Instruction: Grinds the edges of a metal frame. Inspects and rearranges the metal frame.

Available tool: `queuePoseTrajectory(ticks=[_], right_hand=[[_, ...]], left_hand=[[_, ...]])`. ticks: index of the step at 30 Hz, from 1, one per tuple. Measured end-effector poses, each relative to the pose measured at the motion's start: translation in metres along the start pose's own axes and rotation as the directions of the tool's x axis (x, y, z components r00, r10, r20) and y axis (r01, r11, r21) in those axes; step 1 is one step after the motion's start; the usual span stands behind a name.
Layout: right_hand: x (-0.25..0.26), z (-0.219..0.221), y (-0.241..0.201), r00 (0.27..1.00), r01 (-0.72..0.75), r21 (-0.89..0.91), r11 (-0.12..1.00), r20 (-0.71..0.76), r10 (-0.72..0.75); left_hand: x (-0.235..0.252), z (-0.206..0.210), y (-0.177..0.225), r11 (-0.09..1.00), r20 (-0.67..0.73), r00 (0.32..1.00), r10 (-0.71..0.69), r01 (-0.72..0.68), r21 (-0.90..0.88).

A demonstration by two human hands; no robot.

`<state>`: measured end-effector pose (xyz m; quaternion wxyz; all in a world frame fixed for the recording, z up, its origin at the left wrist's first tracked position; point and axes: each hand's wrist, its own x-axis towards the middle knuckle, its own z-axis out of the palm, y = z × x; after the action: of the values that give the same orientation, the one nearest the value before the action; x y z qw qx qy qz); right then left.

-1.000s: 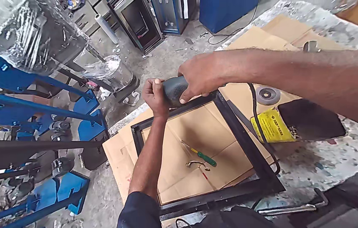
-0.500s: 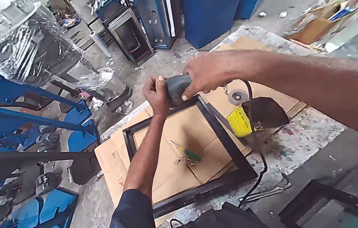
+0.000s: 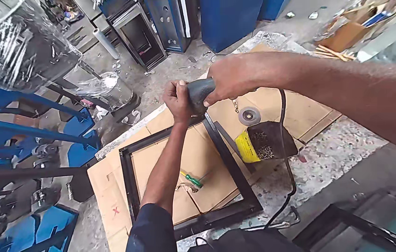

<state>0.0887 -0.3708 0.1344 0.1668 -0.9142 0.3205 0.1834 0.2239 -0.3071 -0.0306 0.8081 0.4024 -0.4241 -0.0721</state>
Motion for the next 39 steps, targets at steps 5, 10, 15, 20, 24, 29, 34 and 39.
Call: queuePoseTrajectory(ticks=[5, 10, 15, 20, 24, 29, 34, 39], right_hand=[[0.014, 0.002, 0.021, 0.999, 0.029, 0.004, 1.000, -0.016, -0.029], [0.022, 0.005, 0.031, 0.999, 0.036, 0.035, 0.999, -0.011, -0.035], [0.029, 0.006, 0.036, 1.000, 0.031, 0.044, 0.999, -0.001, -0.031], [0.030, 0.004, 0.040, 1.000, 0.027, 0.061, 0.998, 0.008, -0.027], [0.029, 0.005, 0.041, 0.999, 0.029, 0.063, 0.998, 0.014, -0.030], [0.028, 0.008, 0.043, 0.999, 0.031, 0.053, 0.998, 0.008, -0.032], [0.027, 0.009, 0.044, 0.999, 0.032, 0.062, 0.998, 0.012, -0.033], [0.028, 0.009, 0.045, 0.999, 0.044, 0.039, 0.998, -0.004, -0.044]], left_hand=[[0.002, 0.010, -0.016, 1.000, 0.007, 1.000, 0.010, -0.010, 0.017], [0.002, 0.014, -0.026, 1.000, 0.012, 1.000, -0.012, 0.011, 0.011], [0.001, 0.015, -0.035, 0.999, 0.004, 1.000, -0.031, 0.031, 0.027], [0.002, 0.018, -0.036, 0.999, 0.015, 0.999, -0.040, 0.040, 0.013], [0.001, 0.017, -0.035, 0.998, 0.015, 0.999, -0.041, 0.040, 0.037], [0.000, 0.018, -0.035, 0.998, 0.035, 0.999, -0.034, 0.032, 0.045], [-0.001, 0.018, -0.035, 0.998, 0.036, 0.998, -0.045, 0.043, 0.049], [0.000, 0.019, -0.034, 0.998, 0.036, 0.999, -0.035, 0.033, 0.045]])
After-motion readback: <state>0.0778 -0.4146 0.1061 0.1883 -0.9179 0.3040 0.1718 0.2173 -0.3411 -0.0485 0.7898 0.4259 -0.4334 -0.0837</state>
